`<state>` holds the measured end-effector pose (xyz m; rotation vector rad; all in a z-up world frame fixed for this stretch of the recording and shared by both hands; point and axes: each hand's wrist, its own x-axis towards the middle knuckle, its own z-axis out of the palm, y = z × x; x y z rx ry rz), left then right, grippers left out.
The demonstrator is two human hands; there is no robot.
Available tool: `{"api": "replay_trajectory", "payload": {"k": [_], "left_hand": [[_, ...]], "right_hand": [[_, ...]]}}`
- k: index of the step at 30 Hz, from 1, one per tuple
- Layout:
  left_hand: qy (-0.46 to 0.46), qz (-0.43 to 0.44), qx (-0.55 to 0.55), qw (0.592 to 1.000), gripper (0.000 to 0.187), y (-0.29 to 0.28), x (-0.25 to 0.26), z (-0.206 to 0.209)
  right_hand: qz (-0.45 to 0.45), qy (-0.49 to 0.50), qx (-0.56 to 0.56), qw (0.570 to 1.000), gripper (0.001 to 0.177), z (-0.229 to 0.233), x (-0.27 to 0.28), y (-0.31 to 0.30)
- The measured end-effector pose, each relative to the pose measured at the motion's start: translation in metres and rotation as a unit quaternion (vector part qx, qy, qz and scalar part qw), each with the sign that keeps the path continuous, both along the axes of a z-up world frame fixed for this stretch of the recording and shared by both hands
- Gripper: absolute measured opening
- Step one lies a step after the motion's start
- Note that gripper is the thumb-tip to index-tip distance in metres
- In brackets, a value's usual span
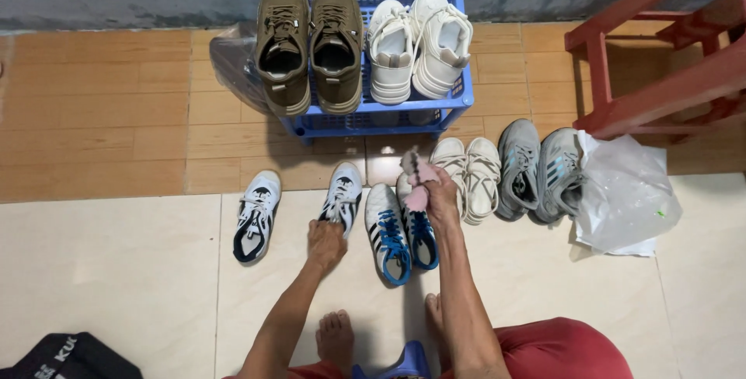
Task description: Cleaning and organizing various pairs of shoes into a blue plastic rack using a cloth.
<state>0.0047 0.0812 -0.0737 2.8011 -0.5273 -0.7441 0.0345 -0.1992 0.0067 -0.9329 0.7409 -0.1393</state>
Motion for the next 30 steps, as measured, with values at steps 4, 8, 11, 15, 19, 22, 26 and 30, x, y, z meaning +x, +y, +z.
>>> {"api": "replay_trajectory", "payload": {"k": [4, 8, 11, 15, 19, 22, 26, 30], "left_hand": [[0.002, 0.055, -0.073, 0.996, 0.026, -0.026, 0.008, 0.018], [0.05, 0.122, -0.179, 0.975, 0.032, -0.051, 0.019, 0.031], [0.084, 0.141, -0.22, 0.962, 0.035, -0.06, 0.024, 0.043], [0.122, 0.166, -0.255, 0.945, 0.038, -0.065, 0.027, 0.05], [0.149, 0.203, -0.285, 0.925, 0.038, -0.065, 0.03, 0.007], [0.226, 0.317, -0.352, 0.851, 0.039, -0.062, 0.037, -0.045], [0.295, 0.481, -0.45, 0.693, 0.054, -0.05, 0.052, -0.078], [0.327, 0.517, -0.539, 0.578, 0.056, -0.042, 0.067, -0.045]], "right_hand": [[0.076, -0.046, -0.024, 0.996, 0.043, -0.028, -0.003, 0.01], [0.098, 0.042, -0.113, 0.988, 0.042, -0.026, -0.005, 0.016], [0.11, 0.085, -0.156, 0.978, 0.046, -0.032, -0.009, 0.014], [0.105, 0.057, -0.155, 0.981, 0.043, -0.015, -0.009, 0.018], [0.141, 0.197, -0.24, 0.94, 0.038, 0.01, -0.013, 0.048], [0.231, 0.163, -0.394, 0.874, 0.043, -0.019, -0.022, 0.073], [0.281, -0.04, -0.605, 0.744, 0.028, -0.013, -0.031, 0.113], [0.286, -0.14, -0.651, 0.688, 0.044, 0.005, -0.032, 0.13]]}}
